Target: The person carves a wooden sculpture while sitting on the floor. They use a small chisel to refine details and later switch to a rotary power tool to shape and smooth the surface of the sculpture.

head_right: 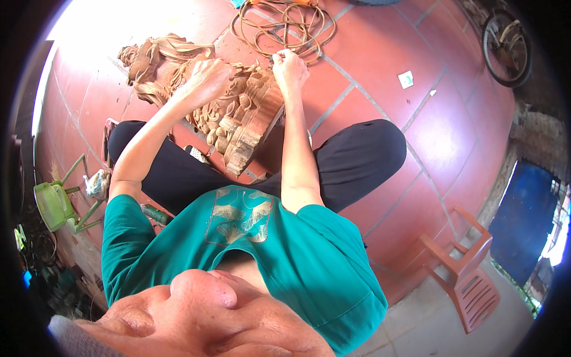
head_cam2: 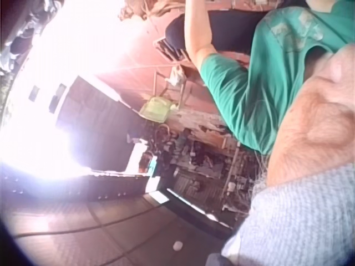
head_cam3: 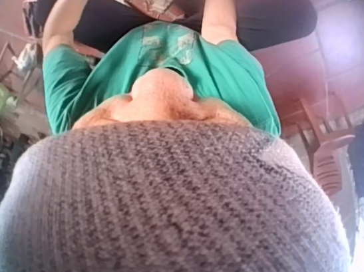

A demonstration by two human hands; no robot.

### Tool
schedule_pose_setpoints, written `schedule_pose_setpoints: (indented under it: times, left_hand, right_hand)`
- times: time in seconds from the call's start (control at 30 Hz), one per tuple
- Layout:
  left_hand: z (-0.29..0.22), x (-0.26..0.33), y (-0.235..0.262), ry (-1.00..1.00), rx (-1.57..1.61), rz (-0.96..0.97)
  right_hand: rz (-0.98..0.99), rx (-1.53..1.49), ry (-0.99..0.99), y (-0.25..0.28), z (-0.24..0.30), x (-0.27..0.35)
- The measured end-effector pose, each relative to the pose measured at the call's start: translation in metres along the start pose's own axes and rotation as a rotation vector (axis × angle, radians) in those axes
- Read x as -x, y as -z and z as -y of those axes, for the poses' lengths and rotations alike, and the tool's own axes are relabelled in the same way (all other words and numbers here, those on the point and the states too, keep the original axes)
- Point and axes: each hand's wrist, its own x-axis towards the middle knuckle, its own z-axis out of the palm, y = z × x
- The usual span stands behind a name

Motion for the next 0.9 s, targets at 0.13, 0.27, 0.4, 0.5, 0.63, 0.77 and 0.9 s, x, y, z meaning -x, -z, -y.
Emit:
schedule_pose_setpoints:
  times: [0.13, 0.27, 0.4, 0.5, 0.63, 0.77, 0.9]
  left_hand:
    - [0.001, -0.003, 0.003, -0.052, -0.003, -0.044]
    - [0.001, 0.001, -0.003, -0.148, -0.032, -0.105]
    - [-0.011, 0.026, -0.026, -0.175, 0.090, -0.272]
    - [-0.013, 0.031, -0.029, 0.122, 0.096, 0.049]
    - [0.025, 0.041, -0.060, 0.169, 0.391, -0.109]
    - [0.028, 0.039, -0.055, 0.346, 0.681, -0.055]
    - [0.021, 0.029, -0.025, 0.203, 0.351, 0.031]
  right_hand:
    - [0.016, -0.027, -0.001, 0.003, 0.001, 0.000]
    - [0.008, -0.018, 0.000, 0.002, 0.005, 0.003]
    - [0.021, 0.010, -0.010, 0.000, 0.003, 0.001]
    - [0.005, 0.004, -0.004, 0.001, 0.002, 0.003]
    - [-0.001, -0.010, 0.012, 0.000, 0.003, 0.002]
    - [0.003, -0.037, -0.007, -0.002, 0.002, -0.001]
    - [-0.010, -0.019, -0.010, -0.001, -0.001, -0.002]
